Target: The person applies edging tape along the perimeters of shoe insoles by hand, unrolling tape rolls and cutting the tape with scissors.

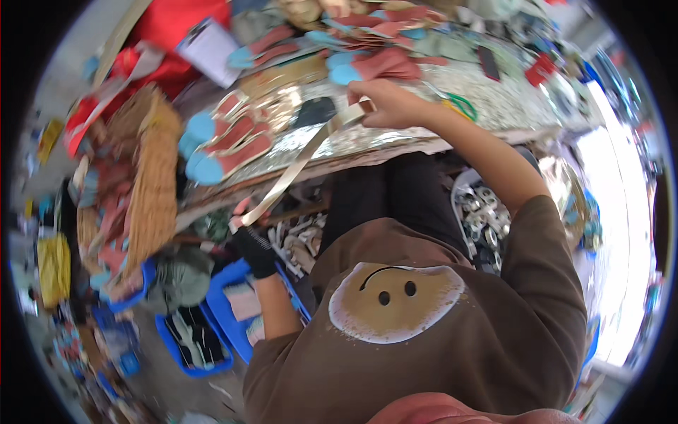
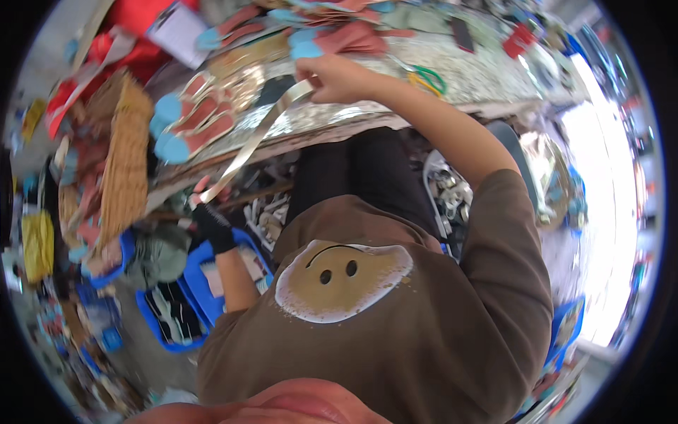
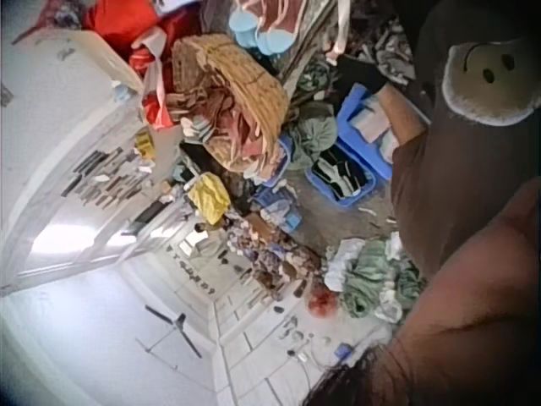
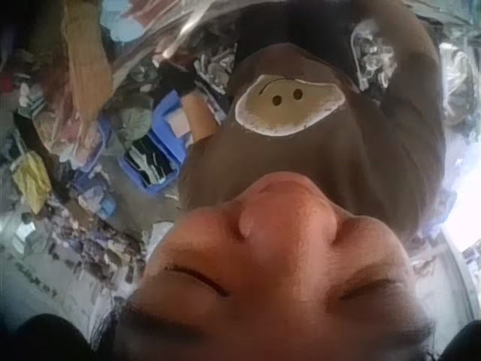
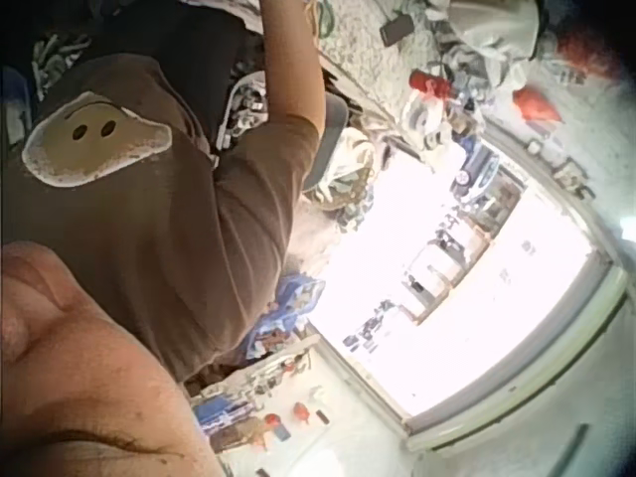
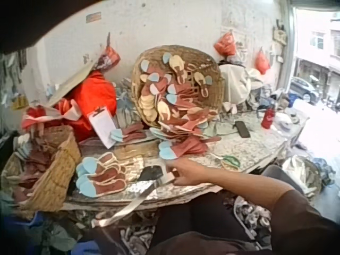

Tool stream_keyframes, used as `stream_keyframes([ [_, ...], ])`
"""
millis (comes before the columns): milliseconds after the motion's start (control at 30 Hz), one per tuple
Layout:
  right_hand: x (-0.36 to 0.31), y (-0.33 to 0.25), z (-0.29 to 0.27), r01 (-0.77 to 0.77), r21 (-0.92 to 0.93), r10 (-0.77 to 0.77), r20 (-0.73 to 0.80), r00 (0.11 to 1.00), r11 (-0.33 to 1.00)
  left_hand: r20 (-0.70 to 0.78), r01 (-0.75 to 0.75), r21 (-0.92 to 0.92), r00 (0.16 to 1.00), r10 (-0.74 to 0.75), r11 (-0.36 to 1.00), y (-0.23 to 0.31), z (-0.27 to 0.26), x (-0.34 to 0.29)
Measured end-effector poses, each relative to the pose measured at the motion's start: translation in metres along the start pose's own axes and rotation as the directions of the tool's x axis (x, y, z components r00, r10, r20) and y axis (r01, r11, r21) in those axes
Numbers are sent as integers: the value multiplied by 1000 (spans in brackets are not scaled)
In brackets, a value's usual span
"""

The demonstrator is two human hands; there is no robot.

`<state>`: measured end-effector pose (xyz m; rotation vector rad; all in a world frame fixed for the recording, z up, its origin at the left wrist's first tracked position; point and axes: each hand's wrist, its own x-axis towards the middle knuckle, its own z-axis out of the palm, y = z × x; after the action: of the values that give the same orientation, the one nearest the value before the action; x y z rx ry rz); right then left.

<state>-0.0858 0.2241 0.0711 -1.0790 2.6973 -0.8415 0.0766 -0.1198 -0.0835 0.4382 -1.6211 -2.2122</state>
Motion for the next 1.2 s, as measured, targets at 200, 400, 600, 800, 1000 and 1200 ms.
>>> stream_keyframes([
  [200,-146,2,-5,-154,556,127,88,988,817,187,-188,341,974,129,921,-9,-12,49],
  [400,-260,23,35,-271,564,211,170,963,780,385,-269,312,912,137,911,60,72,70],
  [600,-334,85,23,-301,13,298,-193,935,953,384,-6,55,923,-15,998,102,206,54],
  [800,-398,222,-92,-743,-312,225,-821,524,592,772,-297,326,632,-71,897,13,264,-19],
  [1000,-413,393,-185,-875,-293,110,-927,359,385,990,-830,-67,14,141,553,-30,439,-86],
  [1200,-420,491,-236,-907,-361,273,-870,411,216,990,-797,-72,17,141,599,-66,509,-97],
])
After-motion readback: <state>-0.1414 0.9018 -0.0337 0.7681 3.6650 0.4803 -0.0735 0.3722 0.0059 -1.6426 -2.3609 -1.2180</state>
